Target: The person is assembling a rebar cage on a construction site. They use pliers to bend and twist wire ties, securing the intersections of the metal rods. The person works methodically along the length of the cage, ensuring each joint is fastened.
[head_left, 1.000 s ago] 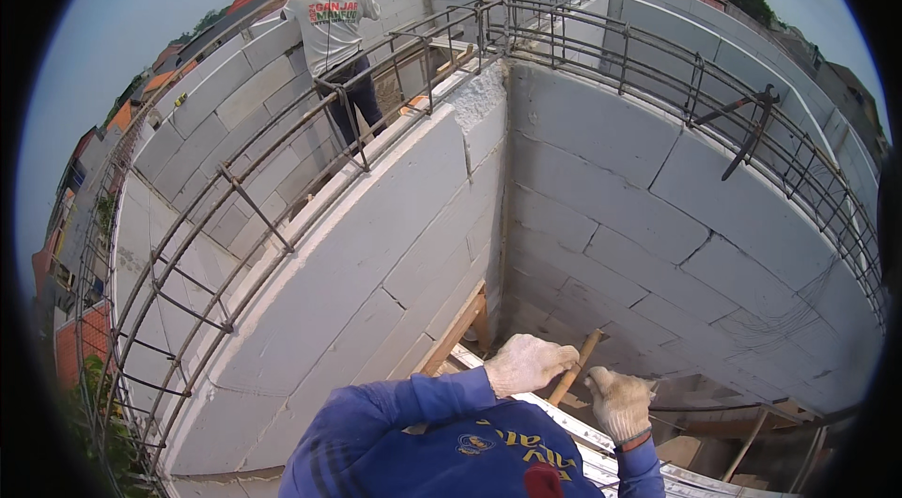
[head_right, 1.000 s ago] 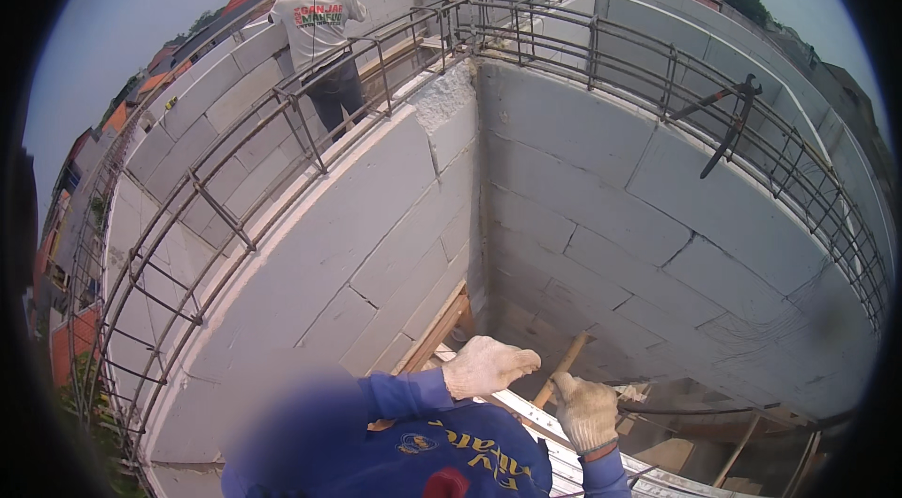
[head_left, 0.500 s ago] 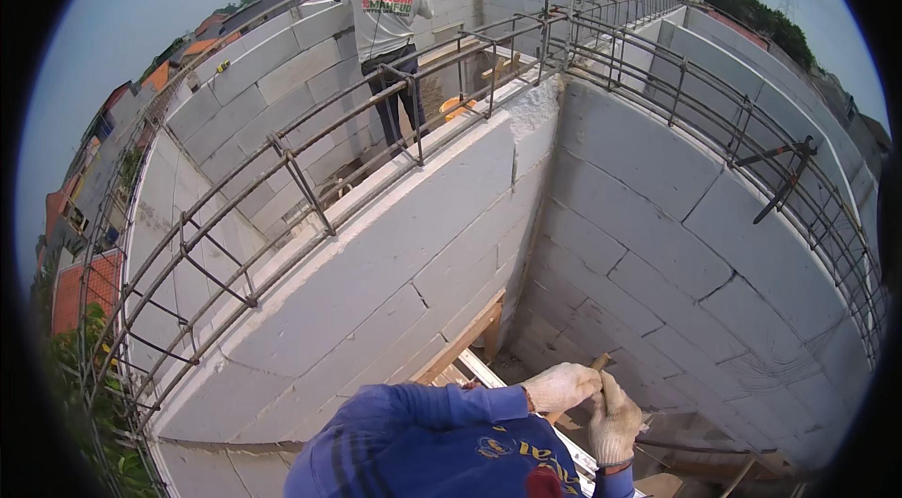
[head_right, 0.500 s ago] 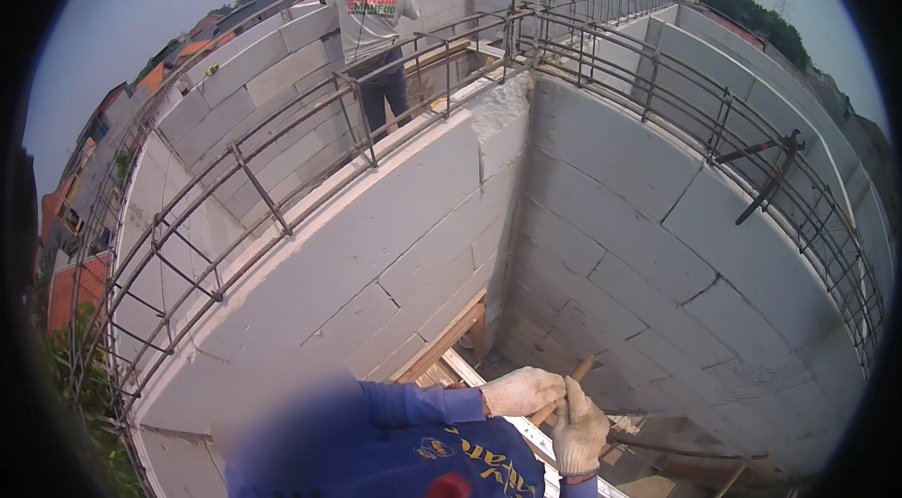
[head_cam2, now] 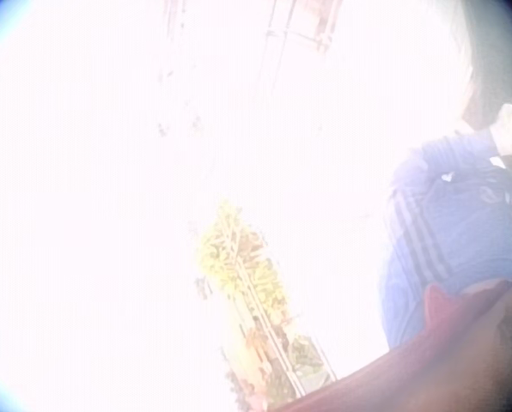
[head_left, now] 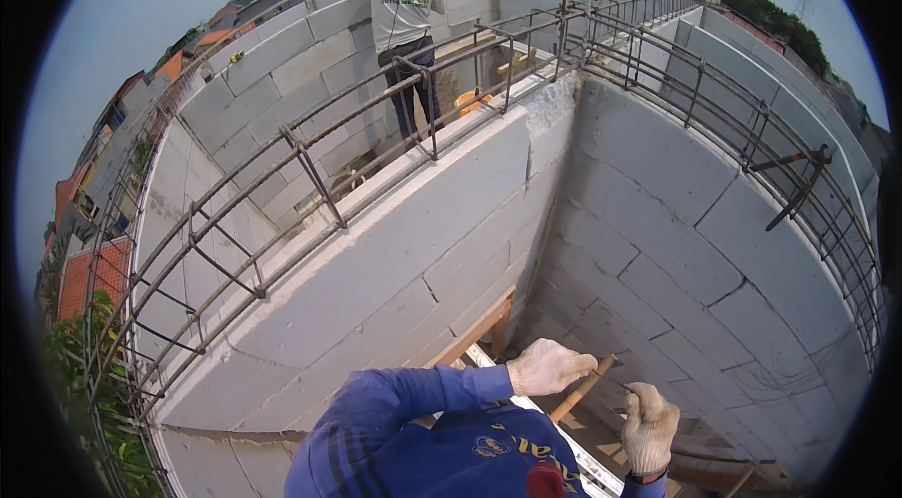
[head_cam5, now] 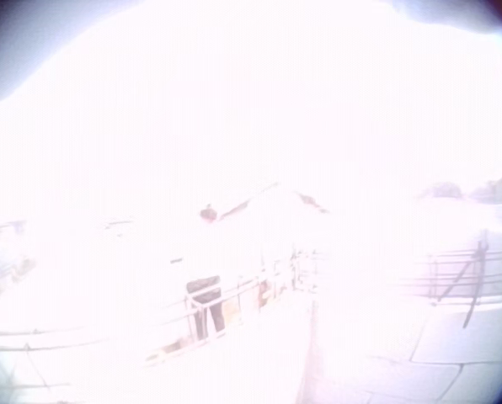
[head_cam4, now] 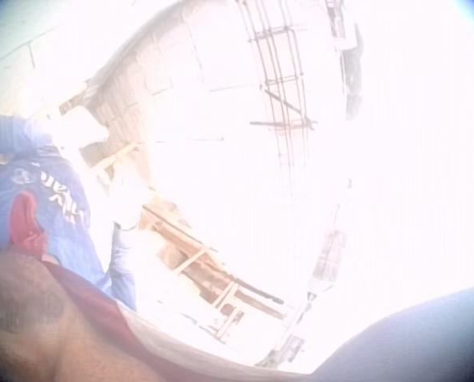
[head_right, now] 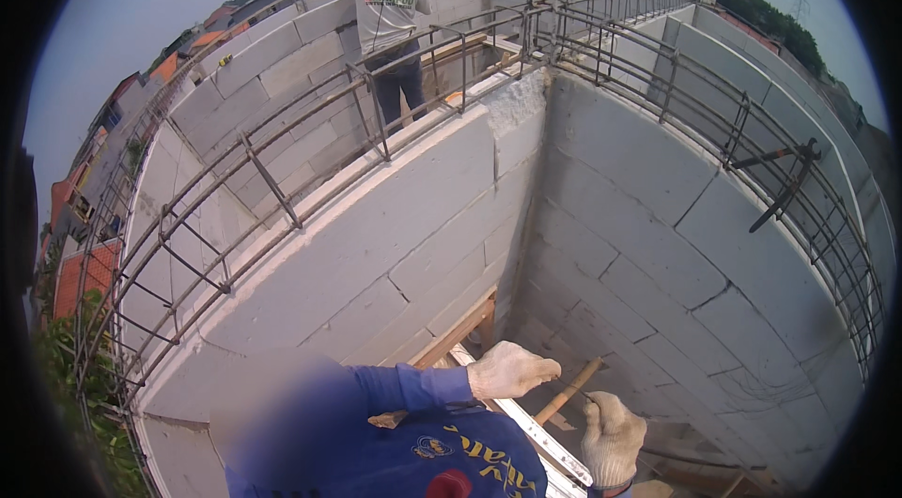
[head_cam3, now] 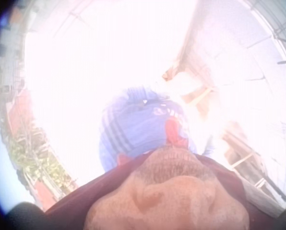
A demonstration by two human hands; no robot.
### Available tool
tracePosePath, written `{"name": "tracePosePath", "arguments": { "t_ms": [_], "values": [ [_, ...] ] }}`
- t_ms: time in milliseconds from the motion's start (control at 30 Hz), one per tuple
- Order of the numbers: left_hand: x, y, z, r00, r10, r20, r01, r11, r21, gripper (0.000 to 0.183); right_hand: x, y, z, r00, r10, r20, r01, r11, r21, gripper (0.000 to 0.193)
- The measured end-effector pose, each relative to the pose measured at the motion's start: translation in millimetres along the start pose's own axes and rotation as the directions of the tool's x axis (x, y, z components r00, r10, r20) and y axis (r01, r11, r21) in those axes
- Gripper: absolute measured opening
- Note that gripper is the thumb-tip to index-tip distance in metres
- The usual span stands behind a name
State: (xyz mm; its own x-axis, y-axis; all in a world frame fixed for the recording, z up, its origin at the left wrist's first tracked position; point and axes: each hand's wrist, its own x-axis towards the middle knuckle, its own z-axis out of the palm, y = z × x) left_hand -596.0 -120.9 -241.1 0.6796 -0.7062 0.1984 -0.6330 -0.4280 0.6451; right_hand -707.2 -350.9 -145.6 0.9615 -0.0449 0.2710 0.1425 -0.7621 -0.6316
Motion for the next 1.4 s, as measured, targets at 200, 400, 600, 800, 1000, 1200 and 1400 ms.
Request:
{"name": "tracePosePath", "arguments": {
  "t_ms": [200, 400, 600, 800, 1000, 1200, 1400],
  "values": [
    [14, -8, -6, 0.994, 0.065, -0.088, -0.067, 0.998, -0.021, 0.018, -25, 44, 36, 0.878, 0.034, 0.478, 0.154, 0.925, -0.348, 0.012],
    [2, -12, 11, 0.985, -0.171, -0.012, 0.171, 0.985, -0.001, 0.019, -17, 50, 2, 0.972, 0.160, 0.174, -0.106, 0.953, -0.285, 0.047],
    [15, 21, 9, 0.940, -0.276, 0.202, 0.311, 0.935, -0.171, 0.031, -33, 35, 45, 0.997, 0.077, -0.016, -0.078, 0.944, -0.321, 0.072],
    [14, 20, 22, 0.951, -0.213, 0.225, 0.295, 0.845, -0.445, 0.034, -23, 32, 74, 0.957, 0.171, -0.234, -0.217, 0.958, -0.186, 0.023],
    [-10, 23, 14, 0.972, -0.194, 0.134, 0.222, 0.945, -0.240, 0.029, -12, 21, 39, 0.980, 0.197, -0.025, -0.195, 0.932, -0.307, 0.012],
    [2, 6, -6, 0.993, 0.087, -0.081, -0.092, 0.994, -0.066, 0.019, -3, 11, 0, 0.978, 0.135, 0.158, -0.154, 0.981, 0.117, 0.015],
    [9, 0, -21, 0.996, 0.079, -0.046, -0.078, 0.996, 0.040, 0.019, -17, 21, 29, 0.925, 0.065, 0.373, 0.000, 0.985, -0.171, 0.016]
  ]
}}
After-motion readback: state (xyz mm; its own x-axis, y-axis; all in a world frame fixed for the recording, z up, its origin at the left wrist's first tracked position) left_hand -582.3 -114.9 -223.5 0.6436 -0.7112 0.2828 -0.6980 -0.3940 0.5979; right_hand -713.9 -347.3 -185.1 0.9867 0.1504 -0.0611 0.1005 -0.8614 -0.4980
